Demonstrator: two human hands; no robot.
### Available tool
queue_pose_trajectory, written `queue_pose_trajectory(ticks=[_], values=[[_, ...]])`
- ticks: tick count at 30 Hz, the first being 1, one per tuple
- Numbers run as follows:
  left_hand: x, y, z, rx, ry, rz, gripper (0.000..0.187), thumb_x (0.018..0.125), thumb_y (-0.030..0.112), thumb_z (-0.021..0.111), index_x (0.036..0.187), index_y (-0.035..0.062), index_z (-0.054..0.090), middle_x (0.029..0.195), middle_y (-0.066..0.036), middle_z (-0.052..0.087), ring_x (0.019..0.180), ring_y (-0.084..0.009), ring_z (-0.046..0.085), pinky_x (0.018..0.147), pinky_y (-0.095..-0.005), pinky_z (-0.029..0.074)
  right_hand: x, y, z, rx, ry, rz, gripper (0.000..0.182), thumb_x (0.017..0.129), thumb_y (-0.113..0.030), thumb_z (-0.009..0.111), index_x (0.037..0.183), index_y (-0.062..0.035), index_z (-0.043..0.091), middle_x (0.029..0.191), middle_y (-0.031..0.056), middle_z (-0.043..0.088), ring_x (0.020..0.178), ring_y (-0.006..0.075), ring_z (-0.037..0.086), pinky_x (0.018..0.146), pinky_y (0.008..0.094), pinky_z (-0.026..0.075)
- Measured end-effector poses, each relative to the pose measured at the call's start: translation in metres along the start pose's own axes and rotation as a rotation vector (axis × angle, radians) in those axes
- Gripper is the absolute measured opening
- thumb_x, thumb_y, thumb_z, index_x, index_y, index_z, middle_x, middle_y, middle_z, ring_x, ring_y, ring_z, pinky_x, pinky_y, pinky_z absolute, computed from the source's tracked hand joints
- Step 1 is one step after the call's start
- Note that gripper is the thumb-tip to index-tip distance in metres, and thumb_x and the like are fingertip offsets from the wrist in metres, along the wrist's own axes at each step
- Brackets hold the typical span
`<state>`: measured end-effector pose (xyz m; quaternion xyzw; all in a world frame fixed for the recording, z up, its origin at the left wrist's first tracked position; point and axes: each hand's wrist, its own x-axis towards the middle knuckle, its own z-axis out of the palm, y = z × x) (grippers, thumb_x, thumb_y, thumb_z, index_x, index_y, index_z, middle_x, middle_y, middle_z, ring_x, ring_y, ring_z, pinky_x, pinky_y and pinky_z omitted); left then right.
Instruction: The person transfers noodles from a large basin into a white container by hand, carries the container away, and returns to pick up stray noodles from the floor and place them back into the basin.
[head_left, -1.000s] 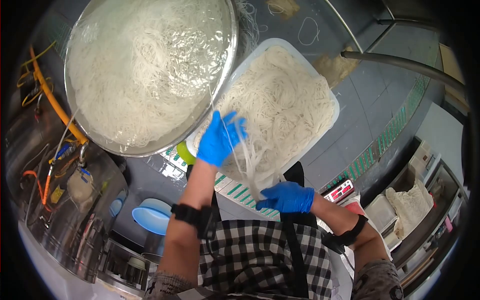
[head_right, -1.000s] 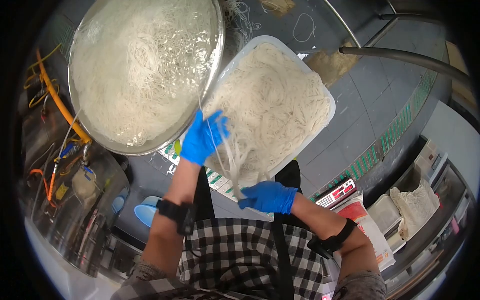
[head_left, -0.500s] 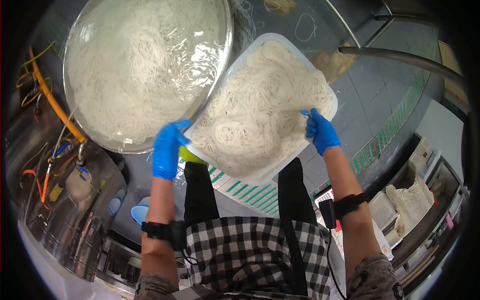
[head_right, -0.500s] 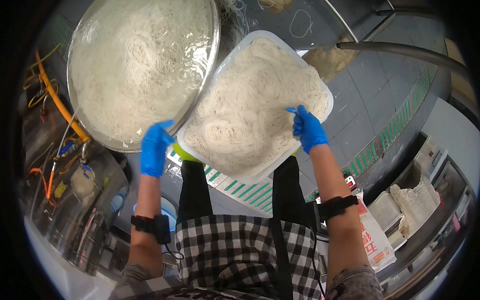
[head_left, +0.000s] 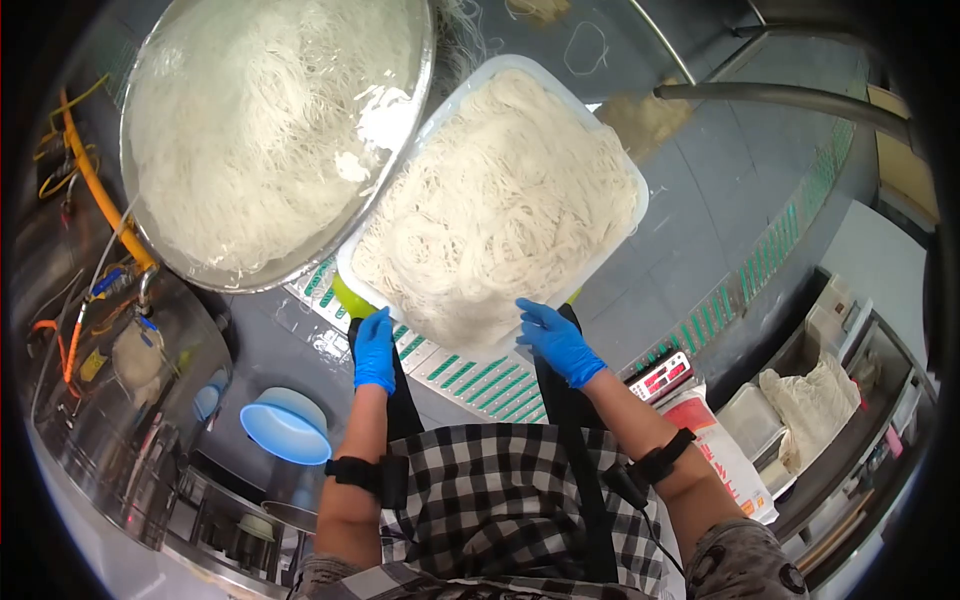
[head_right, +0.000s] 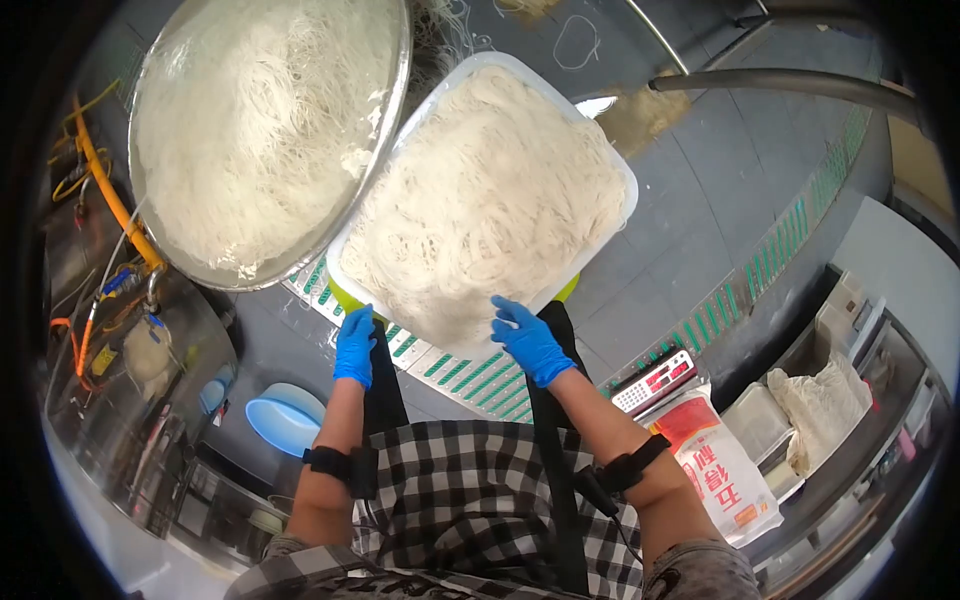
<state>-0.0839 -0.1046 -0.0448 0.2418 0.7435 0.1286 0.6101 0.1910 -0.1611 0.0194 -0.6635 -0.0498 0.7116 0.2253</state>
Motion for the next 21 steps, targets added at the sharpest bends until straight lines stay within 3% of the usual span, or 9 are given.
queue_pose_trajectory(ticks=[3,6,8,9,10,12,16,18,21], values=[[0.011,-0.021,-0.009,-0.03,0.078,-0.249,0.037,0.076,0.035,0.05,0.108,0.016,0.046,0.103,-0.004,0.046,0.087,-0.0193,0.044,0.071,-0.0346,0.037,-0.006,0.028,-0.029,0.122,0.072,0.126,0.038,0.081,-0.017,0.046,0.117,-0.0088,0.039,0.096,0.0056,0.051,0.074,0.0116,0.053,0.063,0.0231,0.043],[0.051,-0.038,-0.013,-0.121,0.105,-0.444,0.048,0.076,0.042,0.047,0.116,0.0161,0.038,0.113,-0.006,0.04,0.098,-0.0219,0.04,0.078,-0.0385,0.034,0.003,0.066,-0.044,0.264,0.193,0.177,0.036,0.081,-0.018,0.045,0.116,-0.0087,0.041,0.093,0.0044,0.052,0.075,0.0114,0.053,0.064,0.0247,0.043],[0.078,-0.032,-0.009,-0.116,0.133,-0.431,0.065,0.075,0.053,0.042,0.123,0.0119,0.029,0.12,-0.009,0.034,0.106,-0.025,0.034,0.083,-0.0409,0.03,0.028,0.117,-0.048,0.164,0.395,0.12,0.038,0.079,-0.015,0.045,0.114,-0.0038,0.04,0.09,0.0072,0.052,0.076,0.0149,0.053,0.062,0.0262,0.043],[0.101,-0.042,-0.017,-0.128,0.078,-0.332,0.067,0.075,0.054,0.041,0.124,0.0101,0.027,0.124,-0.009,0.031,0.111,-0.0253,0.032,0.086,-0.0419,0.027,0.066,0.187,-0.056,0.029,0.48,-0.059,0.038,0.077,-0.013,0.047,0.113,-0.0011,0.04,0.091,0.009,0.052,0.079,0.018,0.05,0.07,0.0284,0.041],[0.131,-0.052,-0.029,-0.188,-0.059,-0.324,0.066,0.076,0.053,0.041,0.123,0.0096,0.027,0.123,-0.008,0.033,0.111,-0.0247,0.032,0.087,-0.0424,0.026,0.069,0.193,-0.049,0.037,0.489,-0.044,0.038,0.077,-0.013,0.047,0.113,-0.0011,0.04,0.091,0.009,0.052,0.079,0.018,0.05,0.07,0.0284,0.041],[0.14,-0.039,-0.025,-0.242,-0.058,-0.314,0.061,0.076,0.048,0.045,0.122,0.01,0.029,0.118,-0.009,0.039,0.105,-0.0255,0.038,0.084,-0.0421,0.032,0.081,0.183,-0.026,0.179,0.496,0.053,0.043,0.078,-0.019,0.048,0.117,-0.0083,0.037,0.093,0.0027,0.05,0.075,0.0117,0.048,0.061,0.0269,0.041],[0.135,-0.053,-0.021,-0.151,0.059,-0.126,0.053,0.077,0.034,0.052,0.118,0.0064,0.031,0.11,-0.01,0.043,0.093,-0.0257,0.048,0.072,-0.0382,0.043,0.109,0.196,-0.023,0.4,0.451,0.154,0.037,0.076,-0.025,0.052,0.106,-0.0047,0.042,0.094,0.0054,0.05,0.079,0.0162,0.048,0.066,0.0306,0.042],[0.121,-0.042,-0.008,-0.142,0.142,-0.111,0.053,0.078,0.033,0.051,0.118,0.0049,0.03,0.109,-0.011,0.043,0.092,-0.0256,0.048,0.074,-0.038,0.043,0.106,0.197,-0.033,0.329,0.447,0.209,0.037,0.076,-0.026,0.052,0.105,-0.0047,0.043,0.093,0.0055,0.05,0.078,0.0163,0.048,0.064,0.0315,0.042],[0.117,-0.059,-0.006,-0.29,0.078,-0.023,0.048,0.08,0.029,0.049,0.118,0.0051,0.031,0.109,-0.012,0.044,0.092,-0.0259,0.049,0.075,-0.0392,0.044,0.118,0.208,-0.047,0.185,0.416,0.235,0.037,0.076,-0.028,0.053,0.103,-0.0043,0.044,0.089,0.006,0.051,0.074,0.0165,0.049,0.061,0.0325,0.043]])
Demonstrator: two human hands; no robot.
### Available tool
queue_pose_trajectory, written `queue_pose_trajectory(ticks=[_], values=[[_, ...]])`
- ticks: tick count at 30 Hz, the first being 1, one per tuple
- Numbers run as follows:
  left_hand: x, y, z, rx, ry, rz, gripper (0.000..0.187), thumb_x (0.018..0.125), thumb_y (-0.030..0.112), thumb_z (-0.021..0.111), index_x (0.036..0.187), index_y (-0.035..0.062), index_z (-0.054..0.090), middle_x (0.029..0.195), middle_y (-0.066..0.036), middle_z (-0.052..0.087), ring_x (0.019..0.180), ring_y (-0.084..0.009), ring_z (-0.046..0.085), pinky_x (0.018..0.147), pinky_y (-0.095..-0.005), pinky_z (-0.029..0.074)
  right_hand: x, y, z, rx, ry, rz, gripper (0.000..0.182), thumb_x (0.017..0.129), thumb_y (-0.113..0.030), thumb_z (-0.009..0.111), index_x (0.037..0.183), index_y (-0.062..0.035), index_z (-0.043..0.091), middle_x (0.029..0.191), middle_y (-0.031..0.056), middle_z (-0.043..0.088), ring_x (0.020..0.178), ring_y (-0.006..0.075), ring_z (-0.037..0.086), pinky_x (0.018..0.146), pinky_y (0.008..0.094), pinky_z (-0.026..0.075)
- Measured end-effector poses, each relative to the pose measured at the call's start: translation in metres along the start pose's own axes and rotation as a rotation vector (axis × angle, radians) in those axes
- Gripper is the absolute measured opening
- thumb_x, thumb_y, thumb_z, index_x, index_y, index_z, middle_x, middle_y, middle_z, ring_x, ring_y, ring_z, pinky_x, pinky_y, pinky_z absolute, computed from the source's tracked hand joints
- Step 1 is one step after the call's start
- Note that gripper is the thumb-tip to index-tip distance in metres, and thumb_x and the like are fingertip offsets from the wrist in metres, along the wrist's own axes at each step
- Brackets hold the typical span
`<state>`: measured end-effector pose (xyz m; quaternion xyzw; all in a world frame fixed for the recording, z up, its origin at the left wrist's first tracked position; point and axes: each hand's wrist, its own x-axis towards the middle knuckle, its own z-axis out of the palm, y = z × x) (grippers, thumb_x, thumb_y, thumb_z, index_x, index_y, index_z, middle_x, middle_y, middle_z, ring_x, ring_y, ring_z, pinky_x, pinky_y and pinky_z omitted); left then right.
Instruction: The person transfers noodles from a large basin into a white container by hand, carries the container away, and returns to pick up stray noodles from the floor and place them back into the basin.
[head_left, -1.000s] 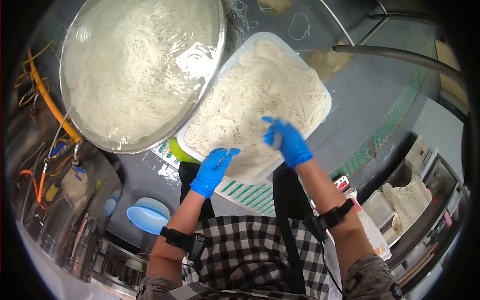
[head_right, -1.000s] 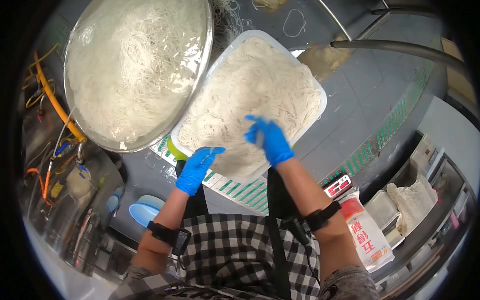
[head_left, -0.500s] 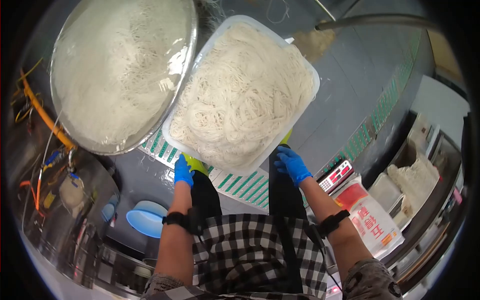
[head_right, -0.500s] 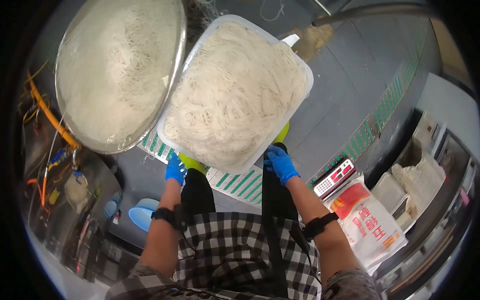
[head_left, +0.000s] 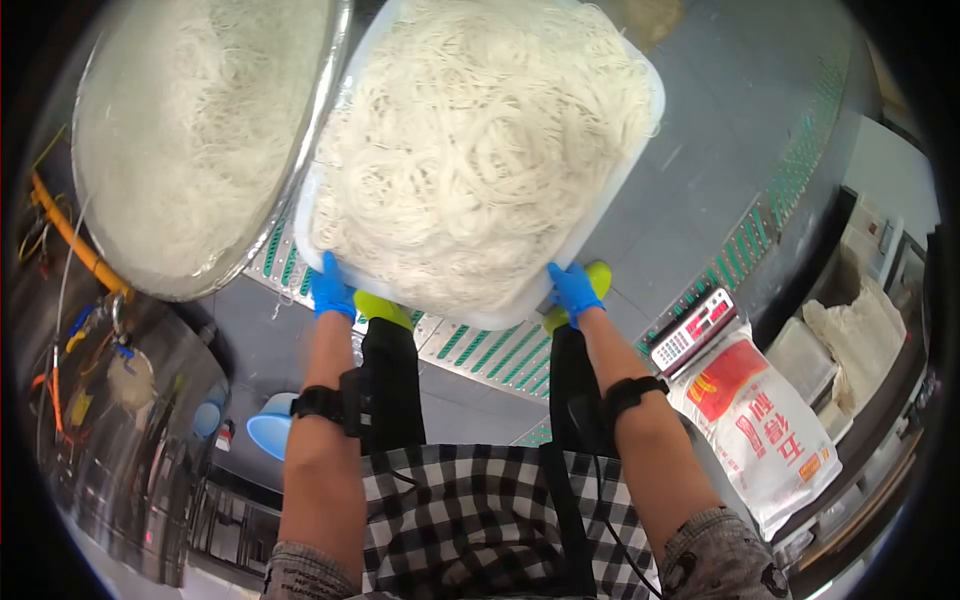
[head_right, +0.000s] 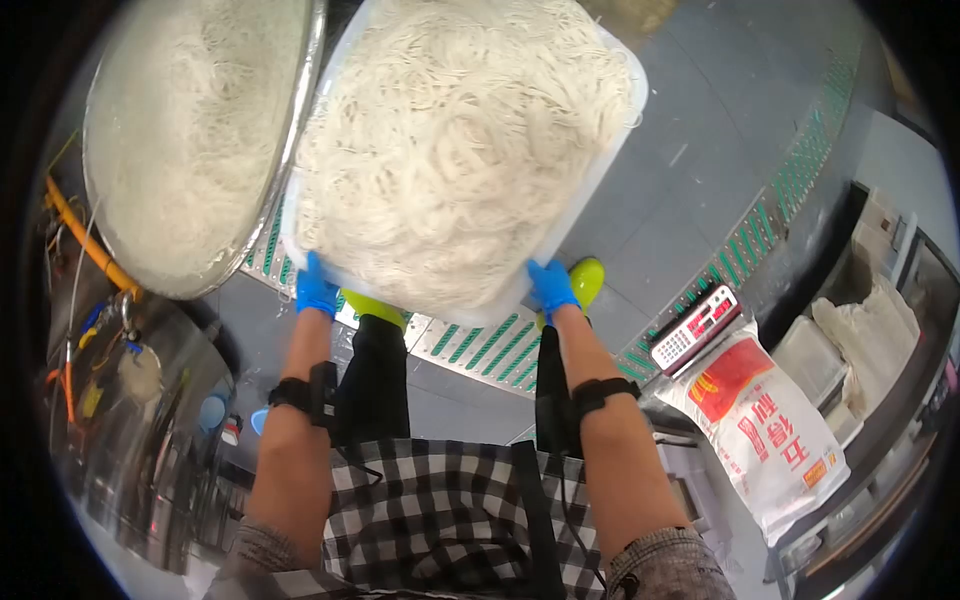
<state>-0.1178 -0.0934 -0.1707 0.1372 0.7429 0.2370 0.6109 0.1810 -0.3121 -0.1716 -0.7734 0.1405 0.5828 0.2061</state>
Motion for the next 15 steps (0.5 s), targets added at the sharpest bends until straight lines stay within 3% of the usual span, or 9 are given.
queue_pose_trajectory(ticks=[1,2,6,9,12,15], values=[[-0.004,-0.009,0.0,-0.063,-0.059,0.026,0.046,0.081,0.027,0.049,0.117,0.0054,0.032,0.108,-0.012,0.044,0.094,-0.0258,0.048,0.075,-0.0398,0.044,0.006,0.006,-0.009,-0.063,0.009,-0.012,0.037,0.076,-0.028,0.053,0.102,-0.0041,0.045,0.086,0.0063,0.051,0.072,0.0166,0.049,0.059,0.0325,0.043],[-0.013,-0.011,0.005,-0.02,0.089,-0.04,0.041,0.082,0.023,0.047,0.116,0.0058,0.034,0.108,-0.011,0.045,0.096,-0.0248,0.048,0.076,-0.0395,0.044,0.004,0.005,-0.015,-0.056,0.027,-0.041,0.037,0.076,-0.029,0.053,0.101,-0.0036,0.045,0.082,0.0068,0.052,0.067,0.0166,0.049,0.056,0.0309,0.043],[-0.039,-0.059,0.004,-0.217,0.055,-0.122,0.04,0.081,0.022,0.048,0.117,0.011,0.034,0.11,-0.009,0.044,0.097,-0.0243,0.046,0.079,-0.04,0.042,0.007,0.002,-0.046,-0.098,0.108,-0.214,0.039,0.074,-0.031,0.056,0.091,0.0032,0.049,0.076,0.0127,0.055,0.064,0.0179,0.054,0.049,0.0298,0.044],[-0.066,-0.09,0.01,-0.339,0.066,-0.225,0.042,0.08,0.023,0.051,0.117,0.0129,0.034,0.11,-0.008,0.044,0.097,-0.0245,0.046,0.078,-0.0394,0.042,0.009,-0.007,-0.071,-0.164,0.128,-0.131,0.036,0.075,-0.026,0.055,0.093,0.0036,0.048,0.08,0.0131,0.055,0.068,0.0185,0.053,0.055,0.0304,0.045],[-0.085,-0.117,0.016,-0.376,0.032,-0.241,0.05,0.079,0.033,0.049,0.121,0.0138,0.031,0.118,-0.009,0.038,0.107,-0.0266,0.038,0.088,-0.0428,0.034,0.005,-0.012,-0.086,-0.152,0.21,-0.091,0.034,0.076,-0.02,0.054,0.1,0.0029,0.046,0.085,0.0119,0.056,0.073,0.0184,0.053,0.061,0.0298,0.044],[-0.1,-0.106,0.018,-0.565,0.055,-0.407,0.054,0.079,0.041,0.046,0.122,0.0125,0.031,0.119,-0.01,0.038,0.109,-0.0268,0.037,0.091,-0.0428,0.031,-0.005,-0.001,-0.091,-0.154,0.246,-0.14,0.037,0.077,-0.013,0.05,0.11,0.0,0.042,0.096,0.0119,0.053,0.082,0.0186,0.051,0.072,0.0281,0.042]])
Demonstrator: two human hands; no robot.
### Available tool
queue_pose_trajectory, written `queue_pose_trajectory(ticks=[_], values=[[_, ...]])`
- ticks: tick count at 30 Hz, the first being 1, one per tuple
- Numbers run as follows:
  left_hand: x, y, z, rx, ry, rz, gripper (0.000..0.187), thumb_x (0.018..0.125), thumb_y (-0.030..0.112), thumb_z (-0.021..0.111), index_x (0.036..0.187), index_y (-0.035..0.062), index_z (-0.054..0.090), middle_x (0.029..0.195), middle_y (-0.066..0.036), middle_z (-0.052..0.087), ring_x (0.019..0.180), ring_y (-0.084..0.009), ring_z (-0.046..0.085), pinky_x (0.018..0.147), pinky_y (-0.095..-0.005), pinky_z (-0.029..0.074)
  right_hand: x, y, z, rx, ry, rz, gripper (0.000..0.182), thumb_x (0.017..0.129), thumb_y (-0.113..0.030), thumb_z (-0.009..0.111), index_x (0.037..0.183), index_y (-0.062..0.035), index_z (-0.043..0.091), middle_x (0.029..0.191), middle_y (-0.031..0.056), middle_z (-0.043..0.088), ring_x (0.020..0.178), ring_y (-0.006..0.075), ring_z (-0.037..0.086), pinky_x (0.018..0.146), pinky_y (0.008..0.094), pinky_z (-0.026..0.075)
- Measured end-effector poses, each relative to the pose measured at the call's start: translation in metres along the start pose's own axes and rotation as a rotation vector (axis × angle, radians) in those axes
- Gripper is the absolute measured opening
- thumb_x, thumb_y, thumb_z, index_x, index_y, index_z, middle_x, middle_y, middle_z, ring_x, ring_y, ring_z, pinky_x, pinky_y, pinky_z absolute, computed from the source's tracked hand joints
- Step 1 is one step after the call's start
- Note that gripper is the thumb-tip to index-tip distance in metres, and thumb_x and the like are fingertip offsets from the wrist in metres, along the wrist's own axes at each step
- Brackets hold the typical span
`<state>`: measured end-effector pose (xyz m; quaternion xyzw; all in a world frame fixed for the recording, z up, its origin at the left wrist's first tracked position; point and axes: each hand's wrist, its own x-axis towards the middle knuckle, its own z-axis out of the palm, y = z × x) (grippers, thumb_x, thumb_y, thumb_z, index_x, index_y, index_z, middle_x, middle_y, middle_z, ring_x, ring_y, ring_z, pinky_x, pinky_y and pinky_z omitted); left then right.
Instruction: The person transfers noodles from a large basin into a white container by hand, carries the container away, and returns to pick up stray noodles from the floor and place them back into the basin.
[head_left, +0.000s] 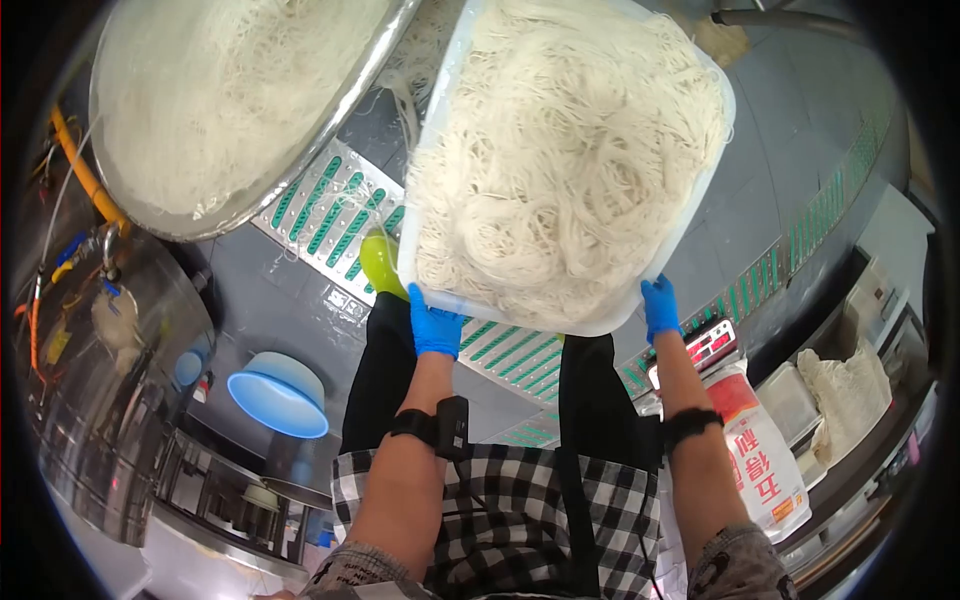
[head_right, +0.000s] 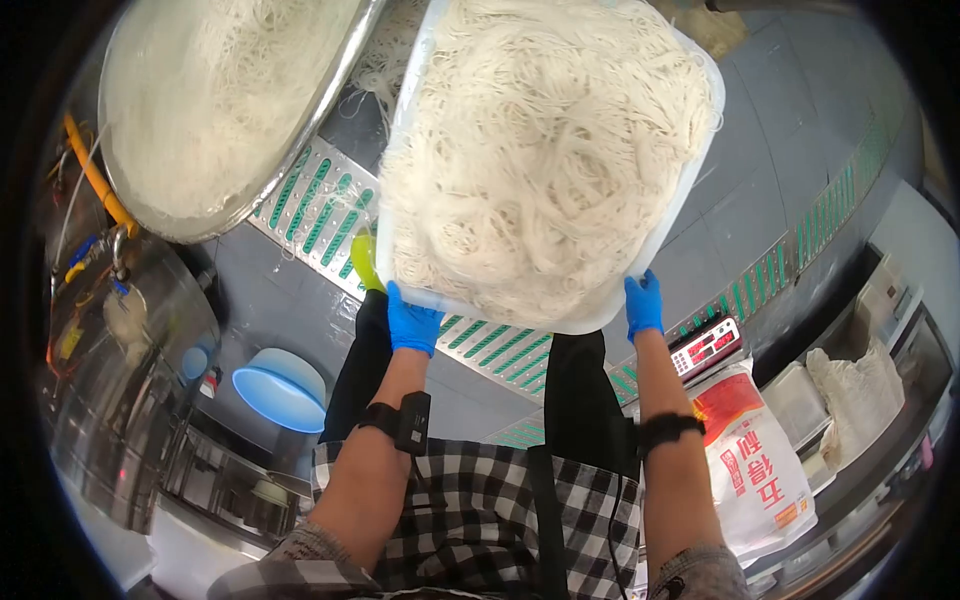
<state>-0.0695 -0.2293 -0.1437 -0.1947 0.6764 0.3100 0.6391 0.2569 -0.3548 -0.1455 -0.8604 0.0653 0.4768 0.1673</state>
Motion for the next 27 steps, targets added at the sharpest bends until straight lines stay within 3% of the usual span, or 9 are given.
queue_pose_trajectory(ticks=[2,4,6,10,14,15,20,23,27], values=[[-0.005,0.013,0.008,-0.226,-0.136,-0.087,0.061,0.078,0.05,0.04,0.123,0.0097,0.03,0.121,-0.011,0.035,0.111,-0.0274,0.034,0.092,-0.0441,0.028,-0.034,0.001,0.005,0.076,0.153,-0.329,0.042,0.077,-0.008,0.048,0.117,-0.0029,0.037,0.108,0.012,0.047,0.094,0.0181,0.046,0.082,0.0276,0.037],[0.018,0.033,0.0,-0.224,-0.277,-0.119,0.063,0.078,0.052,0.037,0.122,0.0079,0.03,0.123,-0.012,0.034,0.111,-0.0278,0.034,0.092,-0.0445,0.028,-0.104,-0.031,0.013,0.043,-0.036,-0.364,0.044,0.078,-0.005,0.046,0.12,-0.0027,0.034,0.117,0.0124,0.039,0.102,0.0183,0.041,0.088,0.0271,0.032],[0.036,0.06,0.006,-0.207,-0.419,-0.146,0.065,0.078,0.054,0.035,0.122,0.0062,0.03,0.124,-0.013,0.032,0.112,-0.0282,0.034,0.092,-0.0449,0.027,-0.147,-0.028,0.025,0.027,-0.189,-0.215,0.042,0.078,-0.003,0.045,0.119,-0.0029,0.036,0.117,0.0101,0.041,0.101,0.0166,0.041,0.087,0.0268,0.032],[0.073,0.113,0.069,0.284,-0.406,-0.203,0.07,0.078,0.054,0.036,0.119,-0.0021,0.031,0.119,-0.017,0.039,0.107,-0.0281,0.04,0.093,-0.0385,0.028,-0.195,-0.003,0.056,0.072,-0.384,-0.306,0.04,0.078,-0.001,0.046,0.117,-0.0057,0.039,0.113,0.0054,0.045,0.091,0.011,0.045,0.081,0.0233,0.036],[0.083,0.128,0.171,0.268,-0.579,-0.089,0.059,0.078,0.043,0.047,0.114,-0.0028,0.039,0.111,-0.015,0.047,0.102,-0.0262,0.045,0.089,-0.0375,0.032,-0.208,0.019,0.071,0.082,-0.508,-0.198,0.037,0.077,-0.001,0.049,0.114,-0.0039,0.042,0.111,0.0039,0.047,0.083,0.0074,0.048,0.074,0.0208,0.04],[0.09,0.127,0.186,0.265,-0.587,-0.087,0.059,0.078,0.043,0.047,0.114,-0.0028,0.039,0.111,-0.015,0.047,0.102,-0.0262,0.045,0.089,-0.0375,0.032,-0.211,0.012,0.07,0.071,-0.557,-0.158,0.036,0.08,-0.003,0.048,0.115,-0.0021,0.04,0.115,0.0055,0.044,0.089,0.0094,0.047,0.083,0.0239,0.037],[0.071,0.123,0.223,0.218,-0.688,0.334,0.031,0.078,0.015,0.051,0.105,0.0007,0.049,0.081,-0.008,0.055,0.076,-0.0191,0.051,0.077,-0.0287,0.04,-0.204,-0.003,0.07,0.157,-0.564,-0.118,0.031,0.081,-0.007,0.048,0.112,-0.0032,0.044,0.105,0.0059,0.049,0.085,0.0109,0.05,0.079,0.0241,0.039],[0.053,0.124,0.214,0.237,-0.691,0.452,0.024,0.08,0.014,0.049,0.1,0.002,0.052,0.065,-0.002,0.047,0.065,-0.0136,0.047,0.07,-0.0241,0.04,-0.194,-0.052,0.069,0.264,-0.595,0.003,0.031,0.082,-0.012,0.047,0.111,-0.0019,0.044,0.099,0.006,0.052,0.085,0.0122,0.05,0.077,0.0237,0.04],[-0.044,0.103,0.205,0.67,-0.677,0.656,0.022,0.082,0.017,0.046,0.097,0.0027,0.053,0.064,0.001,0.042,0.062,-0.0106,0.043,0.066,-0.024,0.039,-0.164,-0.144,0.089,0.413,-0.64,-0.329,0.035,0.086,-0.023,0.039,0.114,-0.001,0.043,0.105,0.0066,0.05,0.091,0.0142,0.049,0.082,0.0265,0.037]])
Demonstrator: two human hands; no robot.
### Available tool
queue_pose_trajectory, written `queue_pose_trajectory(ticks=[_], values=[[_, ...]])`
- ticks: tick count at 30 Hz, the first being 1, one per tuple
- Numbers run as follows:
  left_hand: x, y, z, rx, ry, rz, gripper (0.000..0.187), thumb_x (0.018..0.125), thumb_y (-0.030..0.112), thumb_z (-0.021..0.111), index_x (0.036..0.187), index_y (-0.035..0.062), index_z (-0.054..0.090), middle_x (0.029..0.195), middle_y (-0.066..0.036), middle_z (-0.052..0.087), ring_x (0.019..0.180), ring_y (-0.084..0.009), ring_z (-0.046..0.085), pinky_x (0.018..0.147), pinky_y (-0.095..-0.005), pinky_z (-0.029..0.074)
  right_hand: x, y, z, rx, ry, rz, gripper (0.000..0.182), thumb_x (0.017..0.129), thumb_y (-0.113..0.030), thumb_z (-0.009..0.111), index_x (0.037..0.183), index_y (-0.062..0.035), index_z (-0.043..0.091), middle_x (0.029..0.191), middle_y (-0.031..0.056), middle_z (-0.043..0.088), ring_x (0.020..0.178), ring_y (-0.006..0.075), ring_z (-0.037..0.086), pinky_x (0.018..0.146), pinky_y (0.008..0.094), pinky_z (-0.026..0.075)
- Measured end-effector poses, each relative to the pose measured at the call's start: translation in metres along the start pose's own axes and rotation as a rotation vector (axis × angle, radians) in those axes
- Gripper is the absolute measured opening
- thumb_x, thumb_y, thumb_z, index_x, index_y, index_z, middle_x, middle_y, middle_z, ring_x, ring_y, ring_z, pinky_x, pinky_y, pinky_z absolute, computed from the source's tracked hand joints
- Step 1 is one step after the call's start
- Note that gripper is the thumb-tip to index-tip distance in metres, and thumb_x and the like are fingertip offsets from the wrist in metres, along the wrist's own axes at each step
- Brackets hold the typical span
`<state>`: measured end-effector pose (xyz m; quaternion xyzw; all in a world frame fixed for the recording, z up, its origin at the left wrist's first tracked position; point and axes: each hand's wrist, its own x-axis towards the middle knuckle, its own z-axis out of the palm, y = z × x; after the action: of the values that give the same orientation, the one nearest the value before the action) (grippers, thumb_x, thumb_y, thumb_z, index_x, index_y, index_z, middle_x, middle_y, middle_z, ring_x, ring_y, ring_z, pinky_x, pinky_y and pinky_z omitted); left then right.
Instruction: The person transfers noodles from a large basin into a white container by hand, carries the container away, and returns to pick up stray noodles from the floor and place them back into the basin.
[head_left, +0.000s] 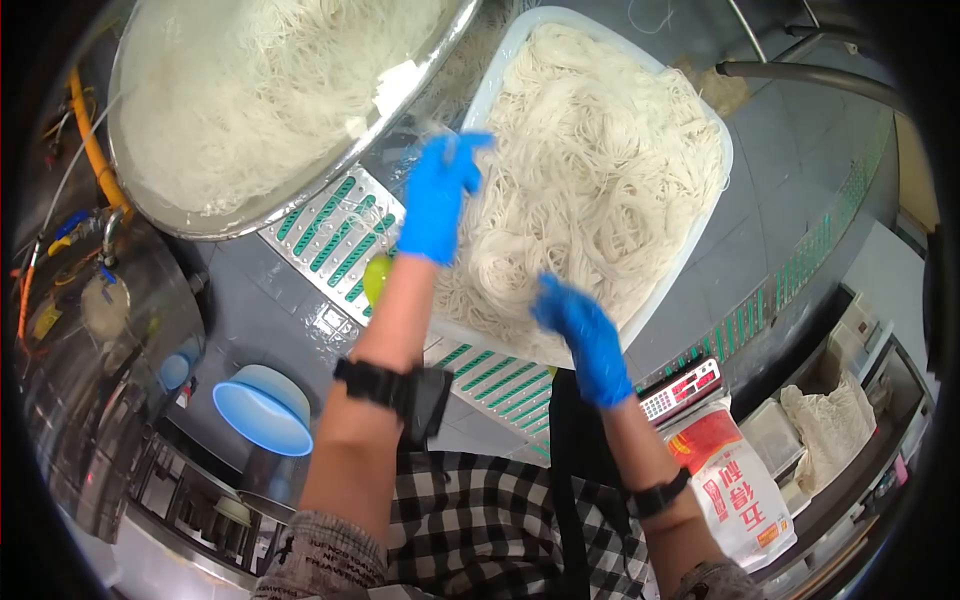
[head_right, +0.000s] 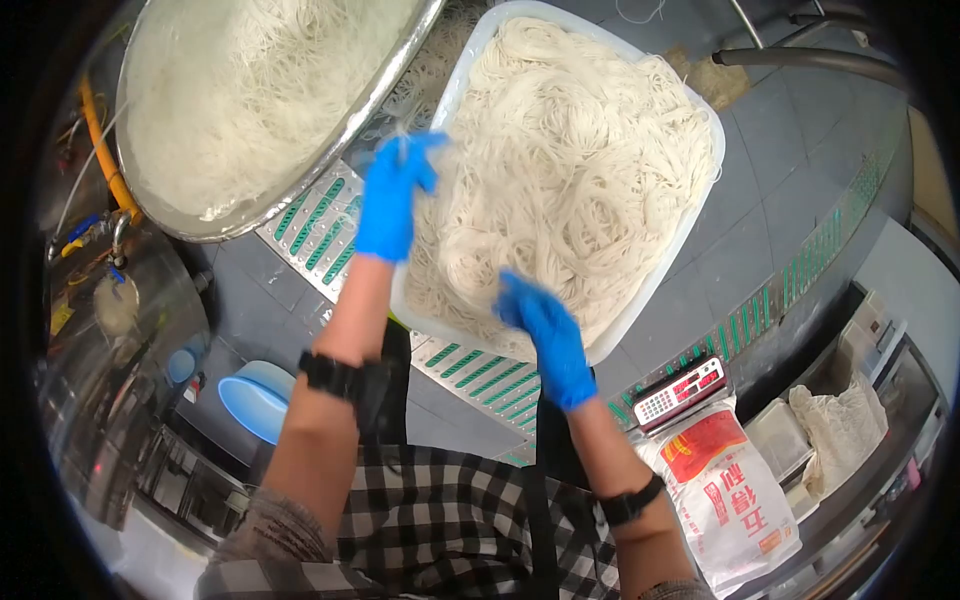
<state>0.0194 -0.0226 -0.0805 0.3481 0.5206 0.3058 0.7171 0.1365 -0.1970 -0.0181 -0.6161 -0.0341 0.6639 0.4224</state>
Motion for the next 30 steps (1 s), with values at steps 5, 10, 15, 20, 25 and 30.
queue_pose_trajectory(ticks=[5,10,15,20,25,30], values=[[-0.077,-0.008,0.04,0.749,-0.432,0.463,0.017,0.08,0.012,0.044,0.09,0.0041,0.055,0.078,-0.012,0.053,0.072,-0.0244,0.052,0.062,-0.0343,0.041,0.099,-0.059,0.014,0.406,-0.337,0.248,0.051,0.085,-0.041,0.032,0.117,-0.0008,0.035,0.113,0.0109,0.045,0.097,0.0182,0.049,0.084,0.0318,0.039],[-0.105,0.001,0.061,1.03,-0.65,0.397,0.016,0.075,0.01,0.046,0.089,0.007,0.056,0.087,-0.017,0.05,0.079,-0.0334,0.049,0.067,-0.0382,0.04,0.095,-0.104,0.016,-0.017,-0.582,0.342,0.04,0.084,-0.031,0.041,0.11,-0.001,0.044,0.076,0.0025,0.051,0.059,0.0084,0.047,0.067,0.0254,0.045],[-0.104,0.003,0.053,0.677,-0.533,0.66,0.03,0.071,0.004,0.044,0.098,0.0097,0.054,0.105,-0.018,0.046,0.087,-0.0337,0.048,0.071,-0.0366,0.042,0.037,-0.123,-0.013,-0.348,-0.261,0.154,0.024,0.083,-0.021,0.044,0.095,-0.0011,0.052,0.057,-0.0016,0.04,0.047,0.0061,0.034,0.052,0.02,0.039],[-0.068,0.033,0.056,0.748,-0.489,0.357,0.041,0.069,0.003,0.044,0.108,0.0128,0.049,0.107,-0.015,0.046,0.08,-0.0312,0.052,0.067,-0.0326,0.044,-0.008,-0.098,-0.026,-0.176,-0.19,0.101,0.024,0.083,-0.022,0.046,0.092,-0.0005,0.051,0.057,0.0003,0.043,0.045,0.0064,0.034,0.043,0.0199,0.031],[-0.044,0.022,0.057,0.878,-0.712,0.433,0.022,0.076,0.02,0.049,0.095,0.0093,0.054,0.08,-0.01,0.055,0.068,-0.0297,0.054,0.056,-0.0332,0.043,0.006,-0.082,-0.034,0.864,-0.4,-0.173,0.032,0.085,-0.023,0.042,0.11,-0.0039,0.045,0.099,0.0031,0.053,0.04,0.0043,0.031,0.038,0.0179,0.027],[-0.054,0.056,0.069,0.674,-0.626,-0.133,0.023,0.079,0.031,0.05,0.079,0.0081,0.053,0.057,-0.006,0.051,0.048,-0.0188,0.048,0.045,-0.0264,0.038,0.037,-0.065,-0.021,-0.453,-0.027,-0.573,0.03,0.085,-0.015,0.04,0.114,-0.0067,0.046,0.12,0.0068,0.042,0.102,0.0163,0.046,0.086,0.0234,0.032]])
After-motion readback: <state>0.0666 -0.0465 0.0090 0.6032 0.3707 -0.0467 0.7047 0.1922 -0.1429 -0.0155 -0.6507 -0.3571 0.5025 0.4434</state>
